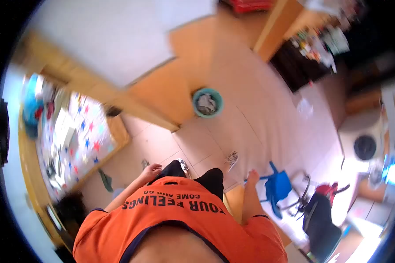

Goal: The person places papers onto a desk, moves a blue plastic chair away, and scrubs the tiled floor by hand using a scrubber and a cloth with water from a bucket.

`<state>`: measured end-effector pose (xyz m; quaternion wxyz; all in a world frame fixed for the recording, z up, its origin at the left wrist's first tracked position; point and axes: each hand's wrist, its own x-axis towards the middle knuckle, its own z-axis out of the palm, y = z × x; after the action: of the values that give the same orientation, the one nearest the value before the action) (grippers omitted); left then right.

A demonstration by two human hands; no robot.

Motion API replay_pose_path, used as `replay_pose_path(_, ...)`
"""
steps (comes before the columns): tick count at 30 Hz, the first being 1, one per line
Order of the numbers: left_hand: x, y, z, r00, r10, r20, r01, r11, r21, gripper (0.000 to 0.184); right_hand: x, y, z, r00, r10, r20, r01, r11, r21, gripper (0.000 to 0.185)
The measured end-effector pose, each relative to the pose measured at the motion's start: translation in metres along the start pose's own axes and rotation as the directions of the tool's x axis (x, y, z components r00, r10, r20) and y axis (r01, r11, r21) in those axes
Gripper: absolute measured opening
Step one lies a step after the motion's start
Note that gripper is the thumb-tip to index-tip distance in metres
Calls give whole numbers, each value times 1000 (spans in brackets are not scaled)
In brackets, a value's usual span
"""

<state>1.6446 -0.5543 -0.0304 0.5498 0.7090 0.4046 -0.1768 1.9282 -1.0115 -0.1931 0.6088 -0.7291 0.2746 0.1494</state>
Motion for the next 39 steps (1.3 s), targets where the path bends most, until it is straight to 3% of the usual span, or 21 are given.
replay_pose_path(2,-29,-48,-29,983,-96,-155,83,993,-88,36,-36,-20,55,985,82,155,-58,987,-152,19)
replay_pose_path(4,-49,-89,-44,953,-155,-259,89,964,-252,35,-72,-36,104,939,120,321,10,927,-376,24)
replay_pose_path(6,-64,-118,-49,920,-201,-337,55,917,-396,35,-105,-58,150,836,120,535,272,757,-595,29)
replay_pose_path(7,-73,-135,-44,893,-251,-374,41,872,-489,34,-134,-78,171,821,116,559,318,720,-617,29)
replay_pose_path(8,-69,-165,-32,860,-232,-455,-12,881,-472,36,-172,-103,202,740,215,637,411,606,-681,31)
replay_pose_path(10,-89,-165,-17,832,-323,-452,42,848,-528,37,-200,-120,248,595,396,700,580,392,-714,33)
replay_pose_path(12,-110,-167,6,825,-405,-395,90,784,-615,40,-220,-113,296,339,413,845,720,464,-516,31)
replay_pose_path(13,-118,-169,15,839,-409,-358,97,761,-641,41,-240,-109,321,281,465,840,756,432,-492,31)
replay_pose_path(17,-130,-177,46,764,-546,-344,105,631,-769,44,-297,-95,397,117,635,764,810,384,-443,29)
replay_pose_path(21,-136,-178,32,682,-693,-233,92,398,-913,49,-354,-69,471,-50,741,669,972,191,-139,36)
replay_pose_path(23,-120,-200,47,666,-657,-354,22,491,-871,54,-382,-54,497,-128,801,584,992,96,86,41)
replay_pose_path(25,-125,-196,45,608,-661,-439,98,612,-785,56,-389,-42,514,-136,837,530,988,76,133,45)
replay_pose_path(27,-150,-165,25,454,-786,-421,268,570,-777,47,-397,-34,524,-226,835,501,869,-60,492,44)
replay_pose_path(28,-158,-159,22,444,-804,-395,195,517,-833,35,-404,-38,528,-219,837,502,808,-132,574,39)
replay_pose_path(29,-156,-160,29,435,-819,-374,181,486,-855,35,-420,-39,534,-212,853,477,792,-136,596,39)
replay_pose_path(31,-156,-165,40,355,-814,-460,104,524,-845,27,-447,-33,545,50,886,461,657,-377,653,30)
replay_pose_path(32,-154,-169,43,339,-828,-448,-85,447,-891,22,-436,-24,553,-147,895,420,704,-204,680,27)
replay_pose_path(33,-149,-173,52,221,-834,-507,-168,479,-862,20,-438,-12,564,-216,914,344,733,-81,675,24)
replay_pose_path(35,-191,-157,18,142,-933,-331,-287,281,-916,19,-471,-2,567,-472,802,366,731,124,671,23)
replay_pose_path(37,-208,-161,22,63,-953,-298,-328,262,-908,20,-524,-8,562,-361,795,487,805,1,594,21)
replay_pose_path(39,-222,-168,33,-13,-965,-261,-359,248,-900,21,-563,-9,566,-375,815,442,795,37,606,24)
